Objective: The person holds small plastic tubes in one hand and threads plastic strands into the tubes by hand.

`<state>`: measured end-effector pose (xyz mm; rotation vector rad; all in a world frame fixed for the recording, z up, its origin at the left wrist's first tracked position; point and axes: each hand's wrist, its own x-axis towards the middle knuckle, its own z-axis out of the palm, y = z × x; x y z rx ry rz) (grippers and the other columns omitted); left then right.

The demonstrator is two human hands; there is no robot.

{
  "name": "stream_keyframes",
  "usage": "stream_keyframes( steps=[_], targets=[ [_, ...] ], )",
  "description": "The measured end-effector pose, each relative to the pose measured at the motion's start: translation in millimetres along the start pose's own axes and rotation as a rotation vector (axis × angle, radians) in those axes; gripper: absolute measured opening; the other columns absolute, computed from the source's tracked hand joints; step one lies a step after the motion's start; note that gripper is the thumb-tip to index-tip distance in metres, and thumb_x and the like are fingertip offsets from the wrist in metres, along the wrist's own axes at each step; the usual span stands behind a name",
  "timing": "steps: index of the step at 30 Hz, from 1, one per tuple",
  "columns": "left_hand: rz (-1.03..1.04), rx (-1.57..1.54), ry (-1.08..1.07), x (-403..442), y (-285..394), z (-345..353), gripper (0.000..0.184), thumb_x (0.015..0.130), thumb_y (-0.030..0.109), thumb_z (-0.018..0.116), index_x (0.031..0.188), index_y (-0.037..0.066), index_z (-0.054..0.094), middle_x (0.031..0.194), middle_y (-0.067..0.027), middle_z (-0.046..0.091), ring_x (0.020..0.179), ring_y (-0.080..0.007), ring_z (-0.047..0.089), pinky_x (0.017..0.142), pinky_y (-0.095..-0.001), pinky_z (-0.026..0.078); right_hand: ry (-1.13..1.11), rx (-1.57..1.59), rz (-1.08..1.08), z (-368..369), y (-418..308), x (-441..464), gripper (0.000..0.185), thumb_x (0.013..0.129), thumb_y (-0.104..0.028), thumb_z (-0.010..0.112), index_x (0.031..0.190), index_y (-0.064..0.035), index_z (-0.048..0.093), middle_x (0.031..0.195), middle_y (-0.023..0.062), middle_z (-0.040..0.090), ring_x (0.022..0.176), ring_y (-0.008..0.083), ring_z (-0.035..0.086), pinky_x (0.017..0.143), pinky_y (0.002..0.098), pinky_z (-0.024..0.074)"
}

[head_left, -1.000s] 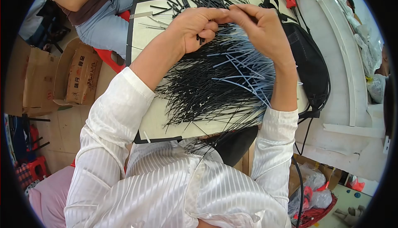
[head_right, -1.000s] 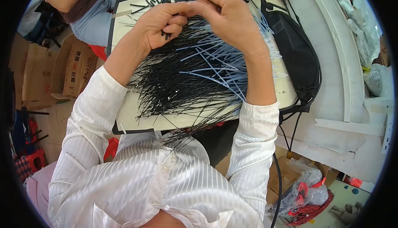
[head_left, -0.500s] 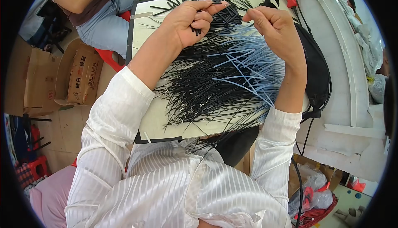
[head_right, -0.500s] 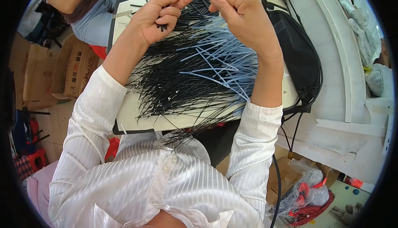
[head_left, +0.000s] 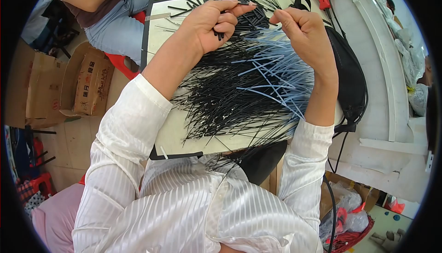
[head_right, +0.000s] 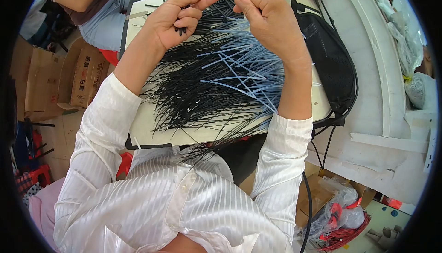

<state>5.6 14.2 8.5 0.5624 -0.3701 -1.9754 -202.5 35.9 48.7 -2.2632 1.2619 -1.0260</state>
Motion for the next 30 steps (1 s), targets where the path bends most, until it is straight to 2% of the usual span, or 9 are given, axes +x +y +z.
stream_keyframes(
  steps=[19, 24, 30],
  targets=[
    [0.057, 0.056, 0.015, 0.2, -0.2, -1.4, 0.018, 0.098, 0.009, 0.051, 0.105, -0.008, 0.052, 0.119, -0.0212, 0.063, 0.046, -0.0005, 0.031, 0.031, -0.0136, 0.022, 0.062, -0.087, -0.055, 8.7, 1.5, -0.7, 0.027, 0.095, -0.018, 0.059, 0.081, 0.0039, 0.068, 0.056, -0.0039, 0.038, 0.05, 0.0059, 0.029, 0.047, 0.0221, 0.0242],
    [0.039, 0.053, -0.001, 0.1, -0.5, 0.6, 0.015, 0.097, 0.007, 0.05, 0.105, -0.006, 0.051, 0.108, -0.0188, 0.066, 0.046, -0.0005, 0.03, 0.032, -0.0137, 0.021, 0.058, -0.11, -0.056, 8.8, -1.8, -0.7, 0.026, 0.094, -0.017, 0.059, 0.081, 0.0036, 0.069, 0.056, -0.0037, 0.04, 0.05, 0.0057, 0.03, 0.047, 0.0217, 0.025],
    [-0.001, 0.018, 0.048, 2.7, -2.1, -0.8, 0.026, 0.098, 0.011, 0.053, 0.112, -0.011, 0.055, 0.105, -0.0133, 0.067, 0.046, -0.0001, 0.029, 0.031, -0.0143, 0.021, 0.12, 0.024, 0.017, 16.5, -5.9, 1.9, 0.02, 0.091, -0.014, 0.062, 0.085, 0.003, 0.071, 0.058, -0.0019, 0.052, 0.05, 0.0049, 0.034, 0.047, 0.0199, 0.0269]
  ],
)
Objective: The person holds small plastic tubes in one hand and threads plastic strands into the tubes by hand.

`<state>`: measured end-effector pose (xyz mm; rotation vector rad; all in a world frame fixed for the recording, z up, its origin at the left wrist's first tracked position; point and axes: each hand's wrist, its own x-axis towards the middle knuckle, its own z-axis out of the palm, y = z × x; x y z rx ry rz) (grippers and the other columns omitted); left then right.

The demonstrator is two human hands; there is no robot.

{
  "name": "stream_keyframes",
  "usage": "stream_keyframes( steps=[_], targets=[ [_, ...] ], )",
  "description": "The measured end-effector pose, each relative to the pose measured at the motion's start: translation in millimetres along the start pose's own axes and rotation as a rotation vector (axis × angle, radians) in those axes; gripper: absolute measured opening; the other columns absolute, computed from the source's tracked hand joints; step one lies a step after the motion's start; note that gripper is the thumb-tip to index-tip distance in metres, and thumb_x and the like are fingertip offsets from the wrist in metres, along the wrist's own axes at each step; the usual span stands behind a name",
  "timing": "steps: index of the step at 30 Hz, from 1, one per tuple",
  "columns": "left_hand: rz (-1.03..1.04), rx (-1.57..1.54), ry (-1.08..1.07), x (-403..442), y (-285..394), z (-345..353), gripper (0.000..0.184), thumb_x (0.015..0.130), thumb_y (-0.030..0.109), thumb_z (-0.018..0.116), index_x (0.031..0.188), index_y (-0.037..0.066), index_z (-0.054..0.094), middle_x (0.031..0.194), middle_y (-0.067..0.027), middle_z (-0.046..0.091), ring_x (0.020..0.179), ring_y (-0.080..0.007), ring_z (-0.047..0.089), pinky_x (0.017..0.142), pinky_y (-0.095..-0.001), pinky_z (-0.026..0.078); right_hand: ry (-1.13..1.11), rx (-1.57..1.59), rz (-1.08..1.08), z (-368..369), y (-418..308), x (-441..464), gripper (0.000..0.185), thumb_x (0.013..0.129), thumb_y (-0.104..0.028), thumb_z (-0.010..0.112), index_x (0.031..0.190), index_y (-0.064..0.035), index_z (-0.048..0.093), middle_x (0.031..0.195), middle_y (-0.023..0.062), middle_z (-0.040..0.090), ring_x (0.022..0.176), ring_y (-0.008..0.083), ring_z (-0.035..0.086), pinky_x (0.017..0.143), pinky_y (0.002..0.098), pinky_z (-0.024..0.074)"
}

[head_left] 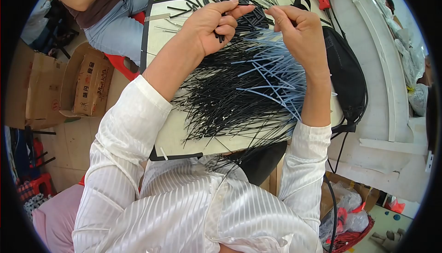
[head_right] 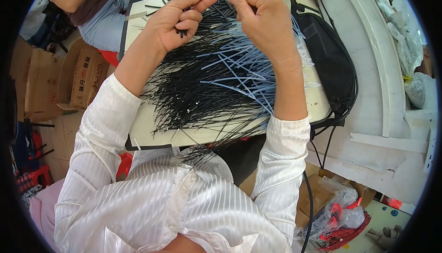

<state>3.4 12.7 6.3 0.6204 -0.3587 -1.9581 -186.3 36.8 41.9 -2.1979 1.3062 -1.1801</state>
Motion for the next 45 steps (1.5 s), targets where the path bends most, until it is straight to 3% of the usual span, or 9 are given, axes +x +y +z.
stream_keyframes(
  steps=[4, 8, 14, 18, 23, 28, 33, 39, 45],
  targets=[
    [-0.015, -0.005, 0.0, 0.8, -1.0, -0.3, 0.026, 0.098, 0.011, 0.054, 0.113, -0.011, 0.056, 0.1, -0.0107, 0.067, 0.046, 0.0001, 0.029, 0.031, -0.0145, 0.02, 0.069, 0.066, 0.04, -0.4, -3.4, -0.7, 0.017, 0.089, -0.012, 0.065, 0.088, 0.0026, 0.072, 0.062, -0.0002, 0.06, 0.051, 0.0044, 0.038, 0.047, 0.0187, 0.028],
    [0.028, 0.071, -0.001, 1.8, -2.2, -1.1, 0.024, 0.097, 0.011, 0.056, 0.109, -0.01, 0.058, 0.098, -0.0105, 0.068, 0.046, 0.0005, 0.03, 0.031, -0.0139, 0.02, -0.055, -0.01, 0.021, -7.2, -1.4, -1.7, 0.015, 0.086, -0.011, 0.067, 0.091, 0.0024, 0.072, 0.066, 0.0011, 0.065, 0.052, 0.0041, 0.041, 0.048, 0.0179, 0.0294],
    [0.144, 0.192, 0.024, -0.2, -5.4, 1.5, 0.023, 0.095, 0.013, 0.06, 0.105, -0.008, 0.06, 0.098, -0.0105, 0.069, 0.045, 0.0009, 0.029, 0.032, -0.0134, 0.019, -0.107, -0.15, -0.03, -10.2, 4.2, -2.6, 0.015, 0.086, -0.01, 0.067, 0.092, 0.002, 0.072, 0.064, -0.0003, 0.062, 0.052, 0.0042, 0.041, 0.048, 0.0178, 0.0303],
    [0.285, 0.382, 0.01, 17.3, -8.9, -11.5, 0.016, 0.089, 0.014, 0.067, 0.09, -0.002, 0.062, 0.09, -0.0134, 0.071, 0.044, -0.0007, 0.033, 0.033, -0.0142, 0.022, -0.124, -0.165, -0.034, -12.2, -1.4, -2.9, 0.013, 0.086, -0.009, 0.066, 0.091, 0.0017, 0.072, 0.063, -0.0009, 0.06, 0.053, 0.0046, 0.041, 0.049, 0.0179, 0.0308],
    [0.308, 0.379, 0.123, -7.4, -7.2, 7.8, 0.015, 0.086, 0.013, 0.071, 0.089, 0.0, 0.064, 0.086, -0.0128, 0.071, 0.044, -0.0003, 0.034, 0.033, -0.0142, 0.021, -0.078, -0.178, -0.098, -8.0, 0.9, -2.8, 0.012, 0.086, -0.008, 0.065, 0.091, 0.0015, 0.071, 0.064, -0.0015, 0.059, 0.054, 0.0054, 0.041, 0.049, 0.0178, 0.031],
    [0.235, 0.319, 0.073, -1.8, -6.3, 4.1, 0.019, 0.09, 0.013, 0.067, 0.099, -0.004, 0.063, 0.098, -0.0113, 0.07, 0.044, 0.002, 0.03, 0.031, -0.0124, 0.019, -0.038, -0.273, -0.141, -6.6, 1.8, -2.2, 0.009, 0.087, -0.006, 0.064, 0.09, 0.0009, 0.069, 0.065, -0.0018, 0.059, 0.054, 0.0061, 0.041, 0.05, 0.0182, 0.0307],
    [0.185, 0.326, 0.022, -3.0, -8.8, 4.3, 0.014, 0.087, 0.011, 0.07, 0.091, 0.0, 0.064, 0.088, -0.0125, 0.071, 0.043, 0.0, 0.032, 0.033, -0.0133, 0.021, -0.002, -0.297, -0.175, 2.3, 7.6, -0.8, 0.01, 0.088, -0.009, 0.064, 0.089, 0.0001, 0.067, 0.064, -0.0017, 0.057, 0.054, 0.0083, 0.04, 0.049, 0.0209, 0.0313],
    [0.19, 0.176, 0.043, 0.1, -5.5, 3.1, 0.015, 0.087, 0.011, 0.07, 0.092, -0.001, 0.064, 0.088, -0.0117, 0.071, 0.043, 0.0001, 0.031, 0.033, -0.0128, 0.021, 0.015, -0.27, -0.166, -2.0, 6.4, -2.3, 0.013, 0.09, -0.012, 0.063, 0.092, 0.0002, 0.067, 0.065, -0.0003, 0.057, 0.055, 0.0111, 0.041, 0.05, 0.0248, 0.0337],
    [0.135, 0.13, -0.018, 12.7, -9.3, -2.5, 0.017, 0.086, 0.012, 0.071, 0.095, -0.002, 0.065, 0.088, -0.0112, 0.071, 0.043, 0.0003, 0.03, 0.033, -0.0128, 0.021, -0.123, -0.398, -0.083, -16.7, 15.3, -1.9, 0.018, 0.092, -0.016, 0.062, 0.095, 0.0012, 0.068, 0.071, 0.0016, 0.063, 0.057, 0.0126, 0.045, 0.054, 0.026, 0.0375]
  ],
)
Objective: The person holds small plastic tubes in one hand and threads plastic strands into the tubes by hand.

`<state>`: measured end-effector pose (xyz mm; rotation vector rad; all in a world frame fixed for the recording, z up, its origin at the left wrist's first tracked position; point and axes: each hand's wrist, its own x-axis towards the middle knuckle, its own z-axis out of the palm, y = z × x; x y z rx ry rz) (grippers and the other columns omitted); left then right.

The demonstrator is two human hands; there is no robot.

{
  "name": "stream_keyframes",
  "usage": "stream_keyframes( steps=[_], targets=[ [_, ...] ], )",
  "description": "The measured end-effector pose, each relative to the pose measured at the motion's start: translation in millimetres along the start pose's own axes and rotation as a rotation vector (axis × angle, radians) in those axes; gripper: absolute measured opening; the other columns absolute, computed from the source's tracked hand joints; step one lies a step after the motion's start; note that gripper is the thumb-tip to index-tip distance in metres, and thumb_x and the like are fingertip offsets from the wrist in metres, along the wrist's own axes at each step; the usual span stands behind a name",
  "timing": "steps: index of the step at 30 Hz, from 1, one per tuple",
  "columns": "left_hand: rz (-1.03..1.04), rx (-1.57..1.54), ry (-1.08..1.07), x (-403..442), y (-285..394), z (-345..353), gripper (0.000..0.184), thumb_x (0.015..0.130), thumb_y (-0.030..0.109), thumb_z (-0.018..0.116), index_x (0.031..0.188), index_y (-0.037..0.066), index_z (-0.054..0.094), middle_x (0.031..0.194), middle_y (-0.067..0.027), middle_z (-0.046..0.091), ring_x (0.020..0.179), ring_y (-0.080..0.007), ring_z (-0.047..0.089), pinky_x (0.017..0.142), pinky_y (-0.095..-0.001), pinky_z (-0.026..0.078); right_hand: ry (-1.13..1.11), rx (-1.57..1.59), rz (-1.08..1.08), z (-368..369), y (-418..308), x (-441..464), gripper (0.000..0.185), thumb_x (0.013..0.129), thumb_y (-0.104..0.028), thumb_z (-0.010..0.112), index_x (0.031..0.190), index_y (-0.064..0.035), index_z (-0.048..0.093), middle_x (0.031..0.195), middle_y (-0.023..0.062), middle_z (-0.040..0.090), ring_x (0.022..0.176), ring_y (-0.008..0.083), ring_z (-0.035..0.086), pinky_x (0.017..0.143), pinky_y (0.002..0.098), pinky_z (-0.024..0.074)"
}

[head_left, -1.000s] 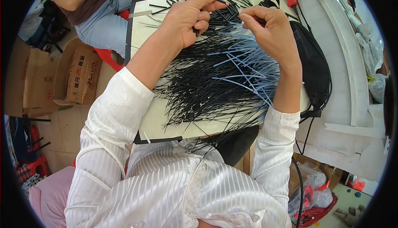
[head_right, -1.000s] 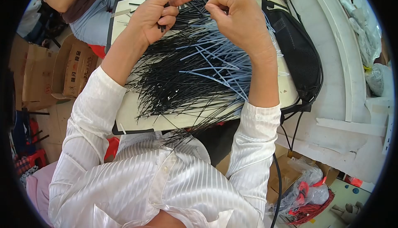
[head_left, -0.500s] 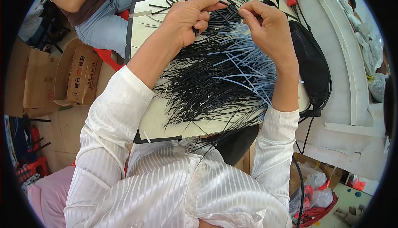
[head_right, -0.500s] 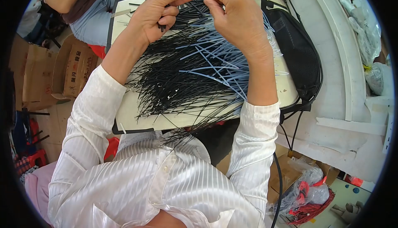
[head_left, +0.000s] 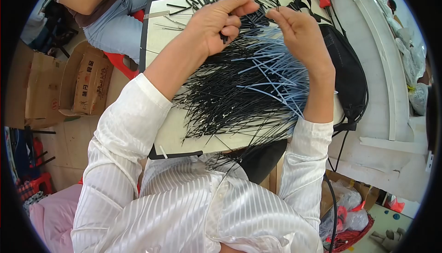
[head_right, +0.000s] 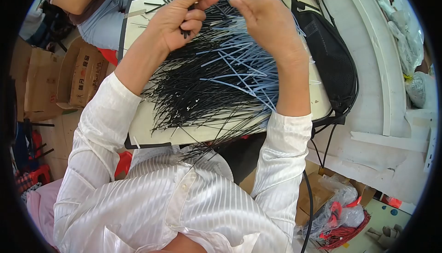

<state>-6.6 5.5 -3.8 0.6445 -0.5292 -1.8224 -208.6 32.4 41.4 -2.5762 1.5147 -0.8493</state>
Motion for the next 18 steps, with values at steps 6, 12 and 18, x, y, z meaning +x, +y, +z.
stream_keyframes(
  steps=[6, 12, 18],
  targets=[
    [0.004, -0.002, 0.025, -0.2, 2.2, -0.8, 0.018, 0.086, 0.013, 0.073, 0.093, -0.001, 0.066, 0.086, -0.0103, 0.071, 0.043, 0.0005, 0.031, 0.033, -0.0127, 0.02, 0.133, 0.033, -0.077, 2.9, 2.4, 2.4, 0.021, 0.091, -0.021, 0.063, 0.091, -0.0008, 0.069, 0.071, 0.0043, 0.065, 0.055, 0.0176, 0.049, 0.054, 0.0282, 0.0399],
    [0.124, 0.109, 0.075, -13.9, 1.4, 7.6, 0.018, 0.084, 0.014, 0.074, 0.089, -0.001, 0.066, 0.085, -0.01, 0.071, 0.043, 0.0006, 0.031, 0.034, -0.0125, 0.02, 0.184, 0.138, -0.097, 4.3, 5.6, 2.5, 0.026, 0.09, -0.028, 0.063, 0.085, -0.0033, 0.07, 0.065, 0.0063, 0.063, 0.051, 0.0221, 0.049, 0.051, 0.0315, 0.0404],
    [0.101, 0.291, 0.168, -28.9, -3.1, 27.3, 0.016, 0.088, 0.012, 0.07, 0.094, -0.002, 0.066, 0.088, -0.0076, 0.068, 0.044, 0.0027, 0.031, 0.032, -0.0122, 0.019, 0.049, 0.008, -0.079, 7.4, -15.8, 1.8, 0.02, 0.09, -0.016, 0.066, 0.09, 0.0039, 0.069, 0.068, 0.0008, 0.062, 0.056, 0.0103, 0.044, 0.053, 0.0231, 0.0357]
  ],
)
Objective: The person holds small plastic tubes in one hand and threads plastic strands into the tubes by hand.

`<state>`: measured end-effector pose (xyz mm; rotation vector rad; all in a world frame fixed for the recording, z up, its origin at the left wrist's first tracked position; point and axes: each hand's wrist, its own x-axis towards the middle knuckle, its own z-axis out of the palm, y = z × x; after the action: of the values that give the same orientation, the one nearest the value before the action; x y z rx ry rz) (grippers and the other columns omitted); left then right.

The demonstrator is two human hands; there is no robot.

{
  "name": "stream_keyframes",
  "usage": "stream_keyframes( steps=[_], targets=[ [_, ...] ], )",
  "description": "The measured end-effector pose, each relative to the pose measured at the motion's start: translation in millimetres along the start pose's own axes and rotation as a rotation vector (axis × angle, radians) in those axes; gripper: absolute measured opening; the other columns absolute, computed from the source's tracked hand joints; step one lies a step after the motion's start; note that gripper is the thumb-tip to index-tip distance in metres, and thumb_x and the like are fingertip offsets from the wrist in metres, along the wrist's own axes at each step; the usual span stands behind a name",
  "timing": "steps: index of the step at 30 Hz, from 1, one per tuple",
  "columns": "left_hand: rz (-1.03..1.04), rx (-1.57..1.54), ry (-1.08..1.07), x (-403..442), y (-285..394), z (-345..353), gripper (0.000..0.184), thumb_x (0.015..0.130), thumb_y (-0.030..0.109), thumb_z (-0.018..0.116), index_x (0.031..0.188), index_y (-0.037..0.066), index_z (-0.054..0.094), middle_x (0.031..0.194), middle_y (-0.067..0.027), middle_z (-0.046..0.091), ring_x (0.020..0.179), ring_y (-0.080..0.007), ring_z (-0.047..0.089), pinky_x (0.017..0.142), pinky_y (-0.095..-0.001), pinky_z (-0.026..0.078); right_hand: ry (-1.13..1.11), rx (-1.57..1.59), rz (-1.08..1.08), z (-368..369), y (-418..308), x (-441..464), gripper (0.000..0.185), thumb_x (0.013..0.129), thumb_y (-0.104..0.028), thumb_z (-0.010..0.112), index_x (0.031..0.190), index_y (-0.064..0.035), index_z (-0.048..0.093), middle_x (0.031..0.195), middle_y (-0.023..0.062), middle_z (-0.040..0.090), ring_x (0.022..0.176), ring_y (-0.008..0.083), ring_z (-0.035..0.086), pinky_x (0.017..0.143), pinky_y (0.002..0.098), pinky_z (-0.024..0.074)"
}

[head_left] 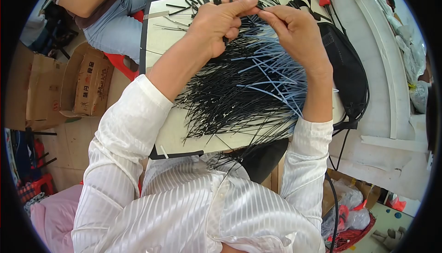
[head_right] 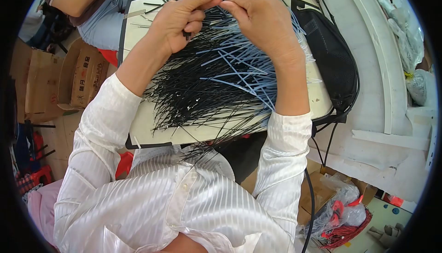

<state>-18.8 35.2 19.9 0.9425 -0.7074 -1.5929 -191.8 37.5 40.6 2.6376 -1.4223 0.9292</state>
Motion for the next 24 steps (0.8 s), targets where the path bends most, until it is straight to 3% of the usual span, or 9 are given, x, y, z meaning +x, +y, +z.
stream_keyframes(
  steps=[5, 11, 15, 18, 20, 24],
  targets=[
    [-0.014, -0.039, -0.043, 7.0, -1.3, -6.7, 0.018, 0.084, 0.015, 0.075, 0.086, 0.0, 0.064, 0.079, -0.0051, 0.064, 0.044, 0.001, 0.031, 0.033, -0.0134, 0.019, -0.131, 0.047, 0.2, -17.8, 21.7, -2.8, 0.024, 0.091, -0.02, 0.065, 0.088, 0.0028, 0.068, 0.064, 0.0006, 0.057, 0.055, 0.0104, 0.043, 0.053, 0.023, 0.035],
    [-0.041, -0.084, -0.104, 12.7, -5.6, -10.2, 0.024, 0.079, 0.018, 0.08, 0.076, 0.002, 0.062, 0.069, -0.0019, 0.059, 0.044, -0.0011, 0.031, 0.034, -0.0148, 0.019, -0.168, 0.051, 0.082, -4.2, 1.9, 2.5, 0.026, 0.093, -0.024, 0.063, 0.089, 0.0009, 0.067, 0.062, -0.0002, 0.052, 0.056, 0.0102, 0.041, 0.053, 0.0235, 0.0347],
    [-0.079, 0.067, -0.202, 1.5, -4.7, -5.5, 0.031, 0.08, 0.025, 0.079, 0.086, 0.0, 0.061, 0.064, 0.0033, 0.047, 0.044, -0.0009, 0.029, 0.034, -0.0151, 0.018, 0.033, 0.174, 0.004, 12.9, 1.0, 3.7, 0.033, 0.094, -0.035, 0.059, 0.086, -0.0056, 0.07, 0.062, 0.0069, 0.06, 0.049, 0.022, 0.049, 0.048, 0.0319, 0.0388],
    [-0.116, -0.064, -0.238, 17.9, -5.6, -11.9, 0.033, 0.085, 0.029, 0.074, 0.092, 0.0, 0.059, 0.063, 0.0041, 0.044, 0.044, -0.0013, 0.029, 0.034, -0.0157, 0.018, 0.009, 0.128, 0.055, -4.8, 15.7, 6.9, 0.028, 0.093, -0.034, 0.059, 0.092, -0.0091, 0.072, 0.069, 0.0067, 0.065, 0.055, 0.0227, 0.055, 0.053, 0.0319, 0.0426],
    [-0.154, -0.19, -0.274, 28.7, -6.4, -18.2, 0.036, 0.089, 0.033, 0.068, 0.098, 0.0, 0.057, 0.062, 0.0048, 0.041, 0.045, -0.0018, 0.029, 0.034, -0.0163, 0.017, 0.111, 0.217, 0.172, -14.1, 27.7, 8.2, 0.023, 0.095, -0.022, 0.06, 0.095, -0.0009, 0.069, 0.076, 0.001, 0.064, 0.061, 0.0106, 0.047, 0.058, 0.0222, 0.0386],
    [-0.253, -0.447, -0.244, 22.2, 0.4, -24.0, 0.025, 0.095, 0.023, 0.058, 0.102, 0.0, 0.057, 0.063, 0.0045, 0.042, 0.046, -0.0021, 0.03, 0.035, -0.0165, 0.016, 0.266, -0.089, 0.236, -19.1, 67.0, -1.2, 0.022, 0.092, -0.028, 0.061, 0.094, -0.0093, 0.072, 0.08, 0.0029, 0.067, 0.064, 0.0187, 0.056, 0.065, 0.03, 0.0443]
  ],
)
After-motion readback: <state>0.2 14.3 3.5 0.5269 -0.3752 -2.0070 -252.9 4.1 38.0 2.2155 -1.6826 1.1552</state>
